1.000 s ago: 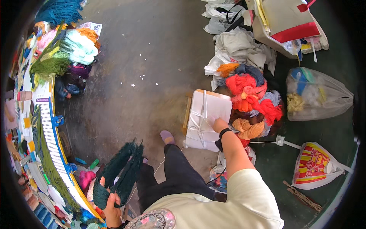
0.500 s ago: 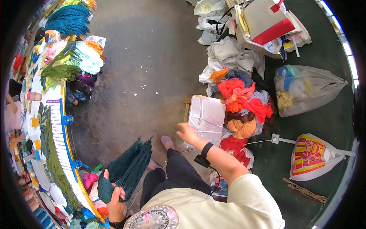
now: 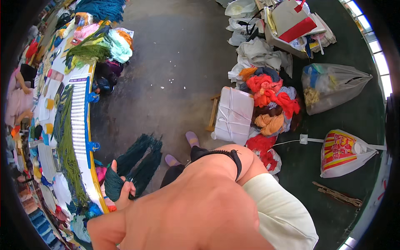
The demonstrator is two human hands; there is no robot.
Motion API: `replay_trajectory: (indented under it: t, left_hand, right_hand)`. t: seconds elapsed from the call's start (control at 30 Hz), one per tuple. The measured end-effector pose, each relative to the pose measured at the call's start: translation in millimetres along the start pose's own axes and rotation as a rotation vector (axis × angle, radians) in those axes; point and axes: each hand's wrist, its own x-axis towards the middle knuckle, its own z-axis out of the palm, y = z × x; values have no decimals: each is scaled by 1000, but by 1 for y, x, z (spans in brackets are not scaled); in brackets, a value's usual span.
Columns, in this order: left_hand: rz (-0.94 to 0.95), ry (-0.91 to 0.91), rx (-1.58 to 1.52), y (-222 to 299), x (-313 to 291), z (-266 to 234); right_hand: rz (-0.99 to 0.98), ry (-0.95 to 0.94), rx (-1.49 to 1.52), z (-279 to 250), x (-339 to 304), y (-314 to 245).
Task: The person weighs bundles of green yarn on a scale, then uses scissors to cut individual strands from the bundle. They place the cut strands back onto the scale and briefly move a white package to a stool.
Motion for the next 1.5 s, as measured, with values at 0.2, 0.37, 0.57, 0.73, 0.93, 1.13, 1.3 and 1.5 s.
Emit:
replay_trajectory:
  t: [0.2, 0.37, 0.57, 0.73, 0.93, 1.13, 1.3, 1.5]
  left_hand:
    - [36, 32, -21, 6, -20, -37]
    - [55, 63, -47, 6, -37, -60]
    - [82, 85, -79, 7, -53, -79]
    - [132, 80, -115, 15, -62, -83]
    - [158, 30, 63, 26, -57, -82]
    - [97, 96, 101, 17, -33, -86]
    - [72, 220, 35, 12, -10, -78]
    - [216, 406, 14, 17, 2, -64]
  right_hand:
    - [-31, -51, 50, 35, 17, 17]
    - [-37, -76, 80, 53, 25, 26]
    - [10, -34, 178, 63, 12, 53]
    - [596, 198, -159, 43, -21, 128]
    - [854, -38, -257, 56, -62, 191]
    - [895, -177, -553, 21, -62, 198]
    - [853, -242, -549, -14, -46, 207]
    - [769, -426, -312, -52, -15, 216]
